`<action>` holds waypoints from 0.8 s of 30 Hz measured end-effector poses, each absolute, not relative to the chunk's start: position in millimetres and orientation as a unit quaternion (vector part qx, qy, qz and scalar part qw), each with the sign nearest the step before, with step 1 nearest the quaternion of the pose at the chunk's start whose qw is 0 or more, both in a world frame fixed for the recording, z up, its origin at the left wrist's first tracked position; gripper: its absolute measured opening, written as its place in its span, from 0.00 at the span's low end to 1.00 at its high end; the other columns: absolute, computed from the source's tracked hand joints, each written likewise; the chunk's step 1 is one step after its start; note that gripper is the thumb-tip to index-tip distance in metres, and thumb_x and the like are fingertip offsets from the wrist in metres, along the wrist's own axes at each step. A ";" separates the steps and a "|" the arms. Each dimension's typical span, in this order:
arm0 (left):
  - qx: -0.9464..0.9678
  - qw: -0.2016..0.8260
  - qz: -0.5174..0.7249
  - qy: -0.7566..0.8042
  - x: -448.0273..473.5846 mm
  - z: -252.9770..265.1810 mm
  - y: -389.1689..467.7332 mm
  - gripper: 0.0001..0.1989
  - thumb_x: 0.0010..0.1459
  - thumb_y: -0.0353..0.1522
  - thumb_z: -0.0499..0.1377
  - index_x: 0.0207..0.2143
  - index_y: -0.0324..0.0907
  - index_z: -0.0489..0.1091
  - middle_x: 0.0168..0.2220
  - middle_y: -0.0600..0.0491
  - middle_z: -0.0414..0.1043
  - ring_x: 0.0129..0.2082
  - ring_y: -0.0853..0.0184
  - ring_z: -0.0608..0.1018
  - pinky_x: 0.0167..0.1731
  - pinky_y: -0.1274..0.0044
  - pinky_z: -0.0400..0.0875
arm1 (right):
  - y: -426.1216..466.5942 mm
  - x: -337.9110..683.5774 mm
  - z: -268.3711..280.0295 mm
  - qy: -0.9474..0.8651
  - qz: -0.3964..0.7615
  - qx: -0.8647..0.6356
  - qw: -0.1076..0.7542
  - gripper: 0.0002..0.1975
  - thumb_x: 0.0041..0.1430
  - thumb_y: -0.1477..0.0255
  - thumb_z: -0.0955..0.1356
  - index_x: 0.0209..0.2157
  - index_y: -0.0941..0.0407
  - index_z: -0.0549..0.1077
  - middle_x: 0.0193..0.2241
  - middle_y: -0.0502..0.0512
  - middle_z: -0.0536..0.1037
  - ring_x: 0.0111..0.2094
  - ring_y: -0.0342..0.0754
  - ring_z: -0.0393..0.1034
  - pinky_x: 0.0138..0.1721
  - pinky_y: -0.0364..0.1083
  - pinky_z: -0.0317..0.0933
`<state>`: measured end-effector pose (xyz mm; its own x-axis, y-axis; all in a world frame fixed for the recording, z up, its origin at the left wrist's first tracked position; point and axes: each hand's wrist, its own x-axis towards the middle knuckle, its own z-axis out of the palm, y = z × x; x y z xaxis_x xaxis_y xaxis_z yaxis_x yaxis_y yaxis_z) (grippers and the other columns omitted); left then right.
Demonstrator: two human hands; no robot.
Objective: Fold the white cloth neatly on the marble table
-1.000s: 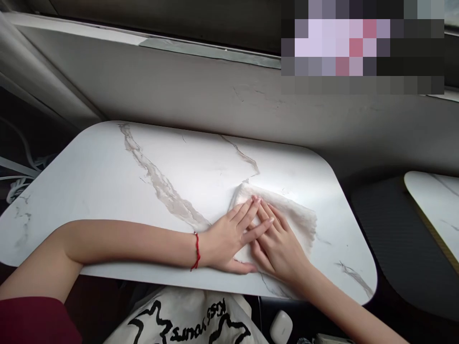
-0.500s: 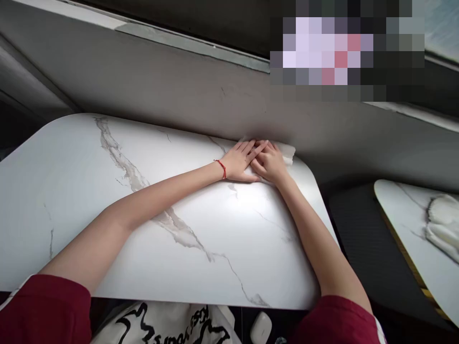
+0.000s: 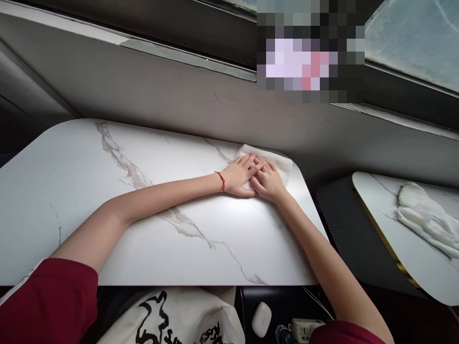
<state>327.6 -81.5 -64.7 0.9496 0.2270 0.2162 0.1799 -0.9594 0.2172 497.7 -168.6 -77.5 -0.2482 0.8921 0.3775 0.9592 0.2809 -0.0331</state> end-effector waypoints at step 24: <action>0.981 0.145 0.082 0.101 351.8 -54.2 -63.0 0.52 0.59 0.56 0.57 0.72 0.34 0.42 0.74 0.37 0.39 0.74 0.50 0.47 0.71 0.65 0.41 | -154.8 530.2 -71.8 -0.760 -0.081 -0.614 0.198 0.20 0.64 0.65 0.59 0.47 0.53 0.79 0.57 0.61 0.76 0.59 0.62 0.69 0.58 0.63 0.63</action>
<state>351.8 -63.0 -54.2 0.9662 0.2220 0.1311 0.1744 -0.9373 0.3018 530.2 -154.8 -71.8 -0.1681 0.9008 0.4003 0.9649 0.2334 -0.1201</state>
